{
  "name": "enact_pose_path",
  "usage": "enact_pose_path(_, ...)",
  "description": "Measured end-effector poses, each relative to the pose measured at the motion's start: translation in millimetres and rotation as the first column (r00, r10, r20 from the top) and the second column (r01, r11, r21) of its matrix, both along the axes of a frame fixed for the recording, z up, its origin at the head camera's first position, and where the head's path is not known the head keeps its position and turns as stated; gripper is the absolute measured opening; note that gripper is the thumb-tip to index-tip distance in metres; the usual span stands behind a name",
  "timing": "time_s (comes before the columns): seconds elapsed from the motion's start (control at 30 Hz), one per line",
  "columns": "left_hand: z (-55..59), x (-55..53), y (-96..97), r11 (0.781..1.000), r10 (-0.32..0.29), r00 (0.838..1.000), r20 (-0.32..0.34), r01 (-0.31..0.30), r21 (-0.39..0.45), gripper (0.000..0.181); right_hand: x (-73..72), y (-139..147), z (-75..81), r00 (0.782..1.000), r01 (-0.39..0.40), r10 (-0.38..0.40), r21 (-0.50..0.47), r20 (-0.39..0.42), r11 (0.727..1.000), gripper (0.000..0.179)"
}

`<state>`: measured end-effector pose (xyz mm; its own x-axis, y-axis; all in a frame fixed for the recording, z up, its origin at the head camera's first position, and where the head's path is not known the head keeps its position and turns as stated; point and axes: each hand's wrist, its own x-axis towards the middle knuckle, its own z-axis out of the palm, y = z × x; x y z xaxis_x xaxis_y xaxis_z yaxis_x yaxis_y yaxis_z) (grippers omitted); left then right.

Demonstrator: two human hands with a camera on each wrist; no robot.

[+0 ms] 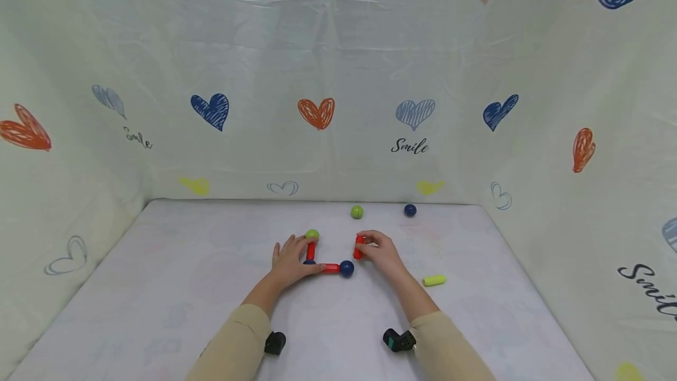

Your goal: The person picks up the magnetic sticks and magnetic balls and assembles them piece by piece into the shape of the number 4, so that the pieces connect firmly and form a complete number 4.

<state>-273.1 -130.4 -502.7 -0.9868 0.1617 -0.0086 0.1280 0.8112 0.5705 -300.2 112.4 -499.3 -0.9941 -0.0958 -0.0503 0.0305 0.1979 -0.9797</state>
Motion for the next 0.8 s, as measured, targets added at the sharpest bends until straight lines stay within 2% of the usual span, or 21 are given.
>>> enact_pose_path(0.4,1.7,0.6,0.2,1.000,-0.005,1.000,0.002,0.005,-0.003,0.072,-5.0,-12,0.2,1.000,0.016,-0.016,0.000,-0.016,1.000,0.032)
enact_pose_path(0.8,0.8,-0.4,0.1,1.000,0.000,1.000,0.000,0.000,-0.001,0.072,-9.5,-20,2.6,0.999,0.046,-0.046,0.035,0.012,0.998,0.031)
